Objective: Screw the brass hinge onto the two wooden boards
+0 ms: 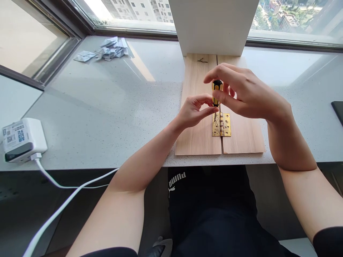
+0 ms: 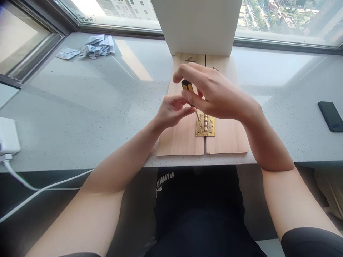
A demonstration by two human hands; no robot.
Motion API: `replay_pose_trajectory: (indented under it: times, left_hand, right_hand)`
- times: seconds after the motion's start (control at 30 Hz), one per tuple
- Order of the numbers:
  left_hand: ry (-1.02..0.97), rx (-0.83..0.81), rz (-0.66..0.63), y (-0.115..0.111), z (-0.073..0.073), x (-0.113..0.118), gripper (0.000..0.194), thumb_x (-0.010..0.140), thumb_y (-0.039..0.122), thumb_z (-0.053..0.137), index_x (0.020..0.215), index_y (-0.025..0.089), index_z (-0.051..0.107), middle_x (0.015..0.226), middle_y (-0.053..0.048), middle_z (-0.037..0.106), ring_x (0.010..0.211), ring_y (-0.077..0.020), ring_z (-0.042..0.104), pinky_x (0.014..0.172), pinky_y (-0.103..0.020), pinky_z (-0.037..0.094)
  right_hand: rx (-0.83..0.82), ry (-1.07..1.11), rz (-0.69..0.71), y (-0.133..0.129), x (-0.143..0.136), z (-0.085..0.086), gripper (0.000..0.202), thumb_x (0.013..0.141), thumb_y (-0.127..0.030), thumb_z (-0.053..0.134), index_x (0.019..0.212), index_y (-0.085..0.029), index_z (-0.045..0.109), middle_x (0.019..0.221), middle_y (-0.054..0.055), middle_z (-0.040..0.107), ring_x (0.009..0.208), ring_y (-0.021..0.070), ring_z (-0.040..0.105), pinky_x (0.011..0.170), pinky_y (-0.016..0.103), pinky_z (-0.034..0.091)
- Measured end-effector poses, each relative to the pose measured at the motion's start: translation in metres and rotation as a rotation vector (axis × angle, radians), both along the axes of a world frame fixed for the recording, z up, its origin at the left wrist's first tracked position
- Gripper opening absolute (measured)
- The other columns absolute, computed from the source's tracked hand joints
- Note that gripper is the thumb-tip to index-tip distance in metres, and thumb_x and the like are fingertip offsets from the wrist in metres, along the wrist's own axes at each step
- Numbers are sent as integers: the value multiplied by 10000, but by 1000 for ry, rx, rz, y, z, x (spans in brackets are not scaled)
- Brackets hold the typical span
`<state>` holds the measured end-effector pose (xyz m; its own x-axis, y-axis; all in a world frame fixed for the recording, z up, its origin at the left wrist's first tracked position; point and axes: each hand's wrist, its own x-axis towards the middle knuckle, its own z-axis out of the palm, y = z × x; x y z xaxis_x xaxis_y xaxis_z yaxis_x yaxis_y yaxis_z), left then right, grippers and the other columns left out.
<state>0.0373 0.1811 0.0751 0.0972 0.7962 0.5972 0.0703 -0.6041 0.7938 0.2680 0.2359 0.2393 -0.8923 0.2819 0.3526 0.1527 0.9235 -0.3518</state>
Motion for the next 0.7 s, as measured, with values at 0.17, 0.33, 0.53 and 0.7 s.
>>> replay_pose_trajectory:
  times: [0.17, 0.33, 0.53, 0.7]
  left_hand:
    - [-6, -17, -38, -1, 2, 0, 474, 1011, 722, 1044, 1227, 306, 971, 1117, -70, 912, 1019, -248, 835, 957, -426, 706]
    - [24, -18, -56, -4, 7, 2, 444, 1057, 709, 1005, 1255, 314, 968, 1192, -82, 925, 1076, -263, 852, 997, -448, 712]
    - [18, -17, 34, -6, 2, 7, 470, 1009, 703, 1050, 1234, 303, 952, 1102, -69, 914, 1037, -255, 857, 992, -430, 717]
    - [21, -34, 88, -7, -1, 10, 523, 995, 810, 1011, 1103, 303, 940, 1028, -60, 891, 974, -261, 841, 928, -446, 706]
  right_hand:
    - [-148, 32, 101, 13, 7, 2, 335, 1222, -342, 621, 1446, -249, 853, 1181, 46, 892, 970, 205, 810, 926, 374, 626]
    - [-305, 121, 98, 20, 8, 2, 284, 1124, -392, 849, 1341, -229, 936, 1103, 56, 931, 932, 216, 828, 925, 387, 662]
    - [-59, 66, -179, 9, -9, -3, 345, 1106, -502, 884, 906, -280, 712, 823, 24, 732, 799, 240, 664, 806, 416, 577]
    - [122, -22, -258, -4, -14, -1, 458, 1205, -617, 692, 907, -275, 625, 861, 54, 701, 798, 254, 627, 794, 437, 487]
